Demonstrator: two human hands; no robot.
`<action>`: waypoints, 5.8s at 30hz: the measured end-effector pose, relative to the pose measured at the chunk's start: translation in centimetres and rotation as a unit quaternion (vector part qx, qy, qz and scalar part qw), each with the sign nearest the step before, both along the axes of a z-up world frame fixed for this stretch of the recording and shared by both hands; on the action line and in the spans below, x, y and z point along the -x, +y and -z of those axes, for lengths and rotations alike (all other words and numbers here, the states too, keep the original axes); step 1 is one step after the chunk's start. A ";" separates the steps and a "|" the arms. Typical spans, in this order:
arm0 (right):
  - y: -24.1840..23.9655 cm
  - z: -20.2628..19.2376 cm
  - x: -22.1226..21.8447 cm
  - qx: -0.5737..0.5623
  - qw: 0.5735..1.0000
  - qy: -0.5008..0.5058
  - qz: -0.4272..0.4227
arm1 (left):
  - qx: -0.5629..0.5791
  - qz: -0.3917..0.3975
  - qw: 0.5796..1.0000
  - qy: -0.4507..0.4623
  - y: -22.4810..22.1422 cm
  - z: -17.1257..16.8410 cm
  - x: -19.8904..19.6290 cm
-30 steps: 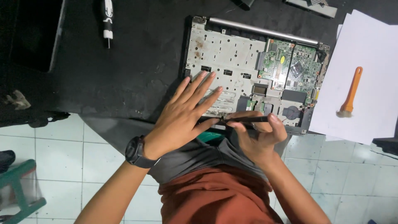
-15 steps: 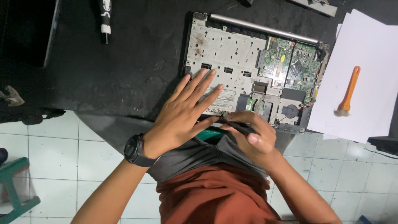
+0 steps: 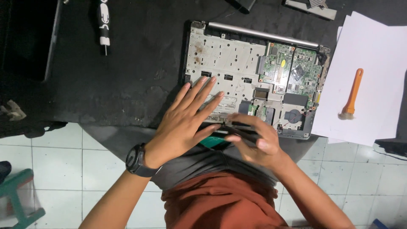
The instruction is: Disassembling a laptop to clean and repair internal components using a screwdriver and a brush.
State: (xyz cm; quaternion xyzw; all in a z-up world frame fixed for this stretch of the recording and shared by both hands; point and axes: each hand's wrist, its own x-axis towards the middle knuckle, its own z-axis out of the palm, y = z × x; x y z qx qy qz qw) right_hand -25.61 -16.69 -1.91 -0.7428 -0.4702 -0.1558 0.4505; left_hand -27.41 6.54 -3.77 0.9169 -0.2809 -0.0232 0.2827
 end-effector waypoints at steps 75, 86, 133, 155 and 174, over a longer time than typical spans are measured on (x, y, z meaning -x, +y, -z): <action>-1.2 1.7 1.5 -0.042 0.998 0.027 0.048 | 0.001 -0.003 1.000 0.005 -0.3 -0.5 0.0; -0.9 -1.9 1.6 -0.170 0.949 0.166 0.208 | 0.071 -0.026 0.997 0.024 -1.6 -2.3 -0.2; -10.2 0.9 5.1 -0.227 0.857 0.263 0.381 | 0.004 -0.035 0.999 0.022 -4.5 -3.1 0.3; -10.0 0.7 5.4 -0.234 0.862 0.258 0.369 | 0.008 -0.042 0.999 0.026 -4.8 -2.9 0.7; -13.0 1.0 8.3 -0.240 0.722 0.349 0.547 | 0.311 -0.076 0.947 -0.004 -6.1 -7.8 -20.9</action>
